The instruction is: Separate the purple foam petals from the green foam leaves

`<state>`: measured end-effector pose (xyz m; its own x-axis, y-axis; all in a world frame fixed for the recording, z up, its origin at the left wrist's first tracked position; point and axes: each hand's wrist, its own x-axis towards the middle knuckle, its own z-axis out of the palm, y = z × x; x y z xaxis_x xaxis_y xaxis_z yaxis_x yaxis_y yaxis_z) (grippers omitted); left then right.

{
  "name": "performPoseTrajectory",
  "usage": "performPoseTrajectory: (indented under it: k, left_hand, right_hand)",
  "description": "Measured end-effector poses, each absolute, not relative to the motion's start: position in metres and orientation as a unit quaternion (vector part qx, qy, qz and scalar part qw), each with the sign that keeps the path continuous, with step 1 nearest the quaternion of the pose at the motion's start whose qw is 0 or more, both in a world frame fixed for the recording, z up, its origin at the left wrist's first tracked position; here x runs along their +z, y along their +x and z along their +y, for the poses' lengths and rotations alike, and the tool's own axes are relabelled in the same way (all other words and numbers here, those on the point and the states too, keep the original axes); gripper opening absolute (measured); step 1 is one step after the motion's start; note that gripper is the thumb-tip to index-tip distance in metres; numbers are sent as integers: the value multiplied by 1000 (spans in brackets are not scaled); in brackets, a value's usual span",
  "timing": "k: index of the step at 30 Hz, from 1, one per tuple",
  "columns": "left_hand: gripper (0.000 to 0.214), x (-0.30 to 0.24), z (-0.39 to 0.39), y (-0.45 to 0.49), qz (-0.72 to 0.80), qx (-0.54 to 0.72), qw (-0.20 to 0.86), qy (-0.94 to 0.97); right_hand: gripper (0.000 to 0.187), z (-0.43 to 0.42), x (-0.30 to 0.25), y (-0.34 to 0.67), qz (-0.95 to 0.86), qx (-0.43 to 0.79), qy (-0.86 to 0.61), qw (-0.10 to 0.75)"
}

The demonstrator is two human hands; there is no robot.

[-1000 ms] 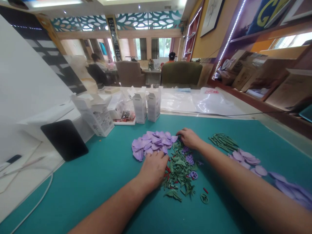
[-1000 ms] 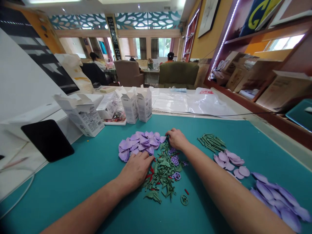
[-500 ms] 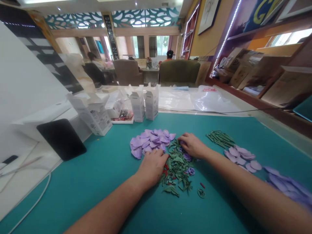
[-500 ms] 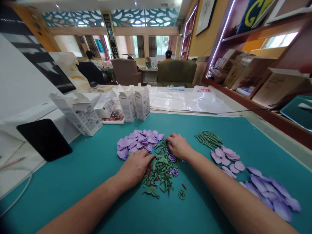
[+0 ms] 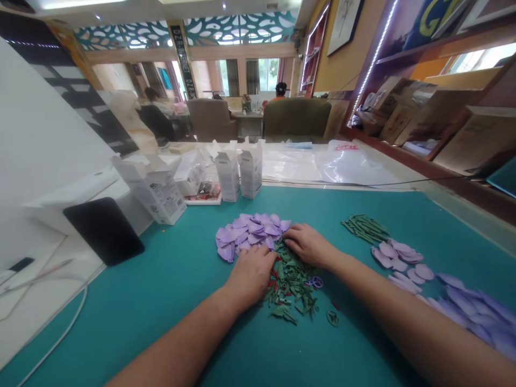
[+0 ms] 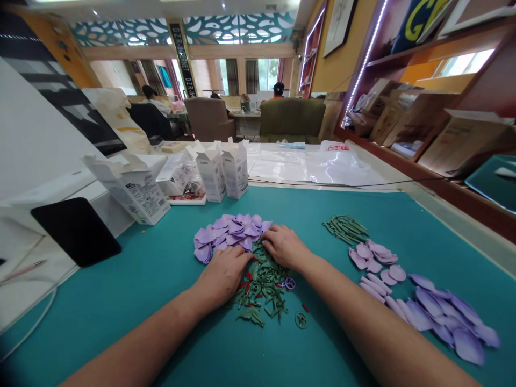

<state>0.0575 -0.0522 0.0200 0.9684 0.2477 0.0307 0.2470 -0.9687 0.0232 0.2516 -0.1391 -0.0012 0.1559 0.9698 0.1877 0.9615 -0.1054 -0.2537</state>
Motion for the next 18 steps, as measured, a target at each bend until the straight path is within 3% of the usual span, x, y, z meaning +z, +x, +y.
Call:
performPoseTrajectory:
  k: [18]
  left_hand:
    - [29,22,-54,57,108,13,17,994]
  right_hand:
    - [32,-89,-2,273,-559,-1,-819,130]
